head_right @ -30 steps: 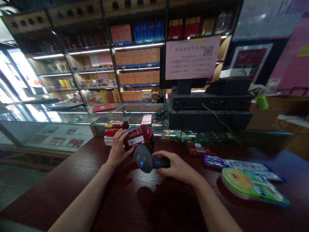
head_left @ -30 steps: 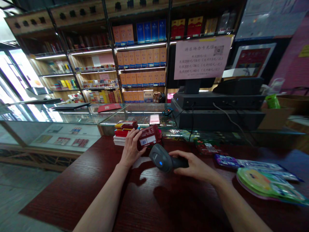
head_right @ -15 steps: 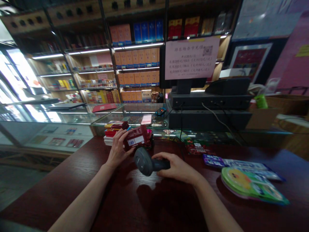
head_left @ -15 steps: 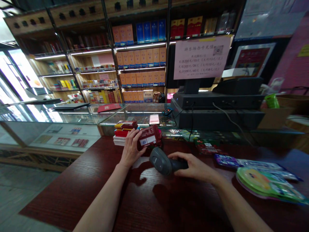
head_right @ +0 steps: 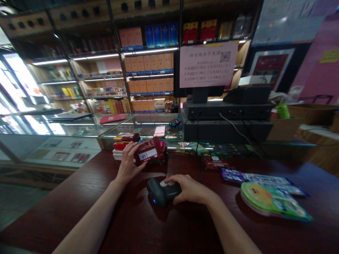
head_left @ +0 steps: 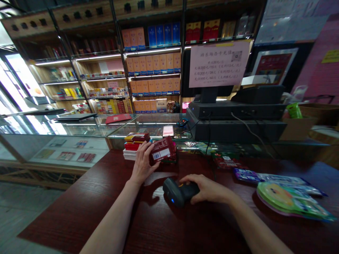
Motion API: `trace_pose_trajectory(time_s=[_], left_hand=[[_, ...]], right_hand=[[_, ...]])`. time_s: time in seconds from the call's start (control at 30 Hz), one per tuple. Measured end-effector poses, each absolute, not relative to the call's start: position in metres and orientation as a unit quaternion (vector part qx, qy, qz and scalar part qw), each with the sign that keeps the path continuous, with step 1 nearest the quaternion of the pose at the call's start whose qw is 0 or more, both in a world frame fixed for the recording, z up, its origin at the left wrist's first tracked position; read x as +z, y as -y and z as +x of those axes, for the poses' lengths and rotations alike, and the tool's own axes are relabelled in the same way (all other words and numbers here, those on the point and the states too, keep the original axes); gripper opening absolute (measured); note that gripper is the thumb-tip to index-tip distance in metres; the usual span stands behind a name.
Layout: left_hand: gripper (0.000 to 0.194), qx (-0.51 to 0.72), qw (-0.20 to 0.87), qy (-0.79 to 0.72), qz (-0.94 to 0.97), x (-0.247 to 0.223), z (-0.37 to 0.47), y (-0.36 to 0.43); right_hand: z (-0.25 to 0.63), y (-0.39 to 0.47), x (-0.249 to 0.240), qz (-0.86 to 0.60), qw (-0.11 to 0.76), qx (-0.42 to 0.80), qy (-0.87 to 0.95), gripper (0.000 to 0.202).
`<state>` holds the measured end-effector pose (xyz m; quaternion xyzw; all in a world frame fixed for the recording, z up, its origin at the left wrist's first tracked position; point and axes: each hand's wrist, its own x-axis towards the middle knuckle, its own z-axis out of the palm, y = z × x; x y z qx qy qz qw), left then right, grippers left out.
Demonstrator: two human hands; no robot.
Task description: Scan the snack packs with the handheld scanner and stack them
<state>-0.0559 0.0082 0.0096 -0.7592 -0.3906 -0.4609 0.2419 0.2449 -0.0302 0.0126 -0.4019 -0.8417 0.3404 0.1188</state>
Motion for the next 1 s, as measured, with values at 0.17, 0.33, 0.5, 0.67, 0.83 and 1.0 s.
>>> trace_pose_trajectory(time_s=[0.17, 0.33, 0.5, 0.67, 0.83, 1.0], left_hand=[[0.086, -0.464, 0.245, 0.387, -0.758, 0.011, -0.055, -0.008], [0.085, -0.465, 0.241, 0.377, -0.764, 0.012, -0.052, -0.006], [0.085, -0.461, 0.233, 0.364, -0.775, 0.014, -0.044, -0.002], [0.083, -0.45, 0.22, 0.336, -0.797, 0.017, -0.036, 0.003], [0.081, -0.438, 0.217, 0.315, -0.813, 0.02, -0.029, 0.009], [0.081, -0.421, 0.212, 0.291, -0.832, 0.023, -0.021, 0.014]], right_hand=[[0.246, 0.033, 0.016, -0.394, 0.11, 0.332, 0.85, 0.077], [0.244, 0.033, 0.022, -0.383, 0.16, 0.405, 0.815, 0.063], [0.243, 0.021, 0.019, -0.413, 0.361, 0.393, 0.738, 0.048], [0.242, 0.009, 0.015, -0.428, 0.49, 0.393, 0.65, 0.051], [0.241, 0.009, 0.017, -0.414, 0.523, 0.434, 0.606, 0.055], [0.237, 0.011, 0.018, -0.385, 0.531, 0.471, 0.59, 0.057]])
